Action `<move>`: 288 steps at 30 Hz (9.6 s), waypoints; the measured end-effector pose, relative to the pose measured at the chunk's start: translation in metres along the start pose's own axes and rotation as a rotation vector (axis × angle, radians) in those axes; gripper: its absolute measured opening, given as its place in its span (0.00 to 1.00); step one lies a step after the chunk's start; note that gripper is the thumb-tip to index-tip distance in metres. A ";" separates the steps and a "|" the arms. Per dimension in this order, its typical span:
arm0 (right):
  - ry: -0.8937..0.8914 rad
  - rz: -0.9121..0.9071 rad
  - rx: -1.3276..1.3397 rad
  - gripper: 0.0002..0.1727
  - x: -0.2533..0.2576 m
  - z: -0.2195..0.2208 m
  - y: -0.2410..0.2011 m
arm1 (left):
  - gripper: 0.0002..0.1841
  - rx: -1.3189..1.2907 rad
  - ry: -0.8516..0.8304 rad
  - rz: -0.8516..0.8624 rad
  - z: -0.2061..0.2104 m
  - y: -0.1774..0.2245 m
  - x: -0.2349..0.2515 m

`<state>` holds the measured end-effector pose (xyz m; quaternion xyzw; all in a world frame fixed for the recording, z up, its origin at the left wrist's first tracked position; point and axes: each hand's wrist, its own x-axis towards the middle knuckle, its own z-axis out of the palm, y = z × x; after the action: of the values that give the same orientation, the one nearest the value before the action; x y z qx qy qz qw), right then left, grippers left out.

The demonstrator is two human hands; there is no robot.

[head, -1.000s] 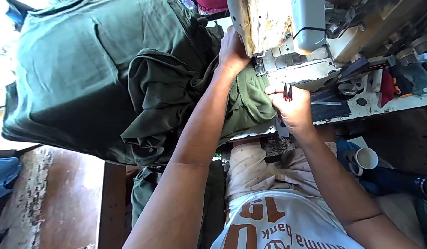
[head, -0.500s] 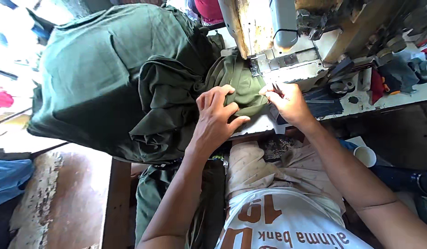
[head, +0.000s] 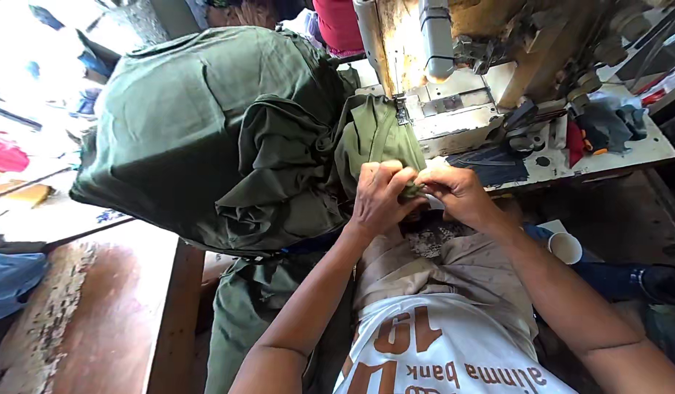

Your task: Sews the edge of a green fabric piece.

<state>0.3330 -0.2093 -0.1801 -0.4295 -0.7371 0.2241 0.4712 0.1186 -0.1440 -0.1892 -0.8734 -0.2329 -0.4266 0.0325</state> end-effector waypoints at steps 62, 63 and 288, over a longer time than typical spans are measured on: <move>0.343 0.188 0.311 0.08 0.045 0.019 0.022 | 0.14 0.136 -0.300 0.002 -0.012 -0.071 0.063; 0.349 0.177 0.310 0.08 0.049 0.020 0.024 | 0.14 0.137 -0.301 0.004 -0.011 -0.075 0.066; 0.136 0.080 0.149 0.09 0.056 0.016 0.027 | 0.10 -0.031 -0.662 0.207 -0.127 -0.068 0.116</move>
<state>0.3198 -0.1467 -0.1791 -0.4365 -0.6671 0.2672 0.5413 0.0576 -0.0723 -0.0302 -0.9838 -0.1345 -0.1178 -0.0150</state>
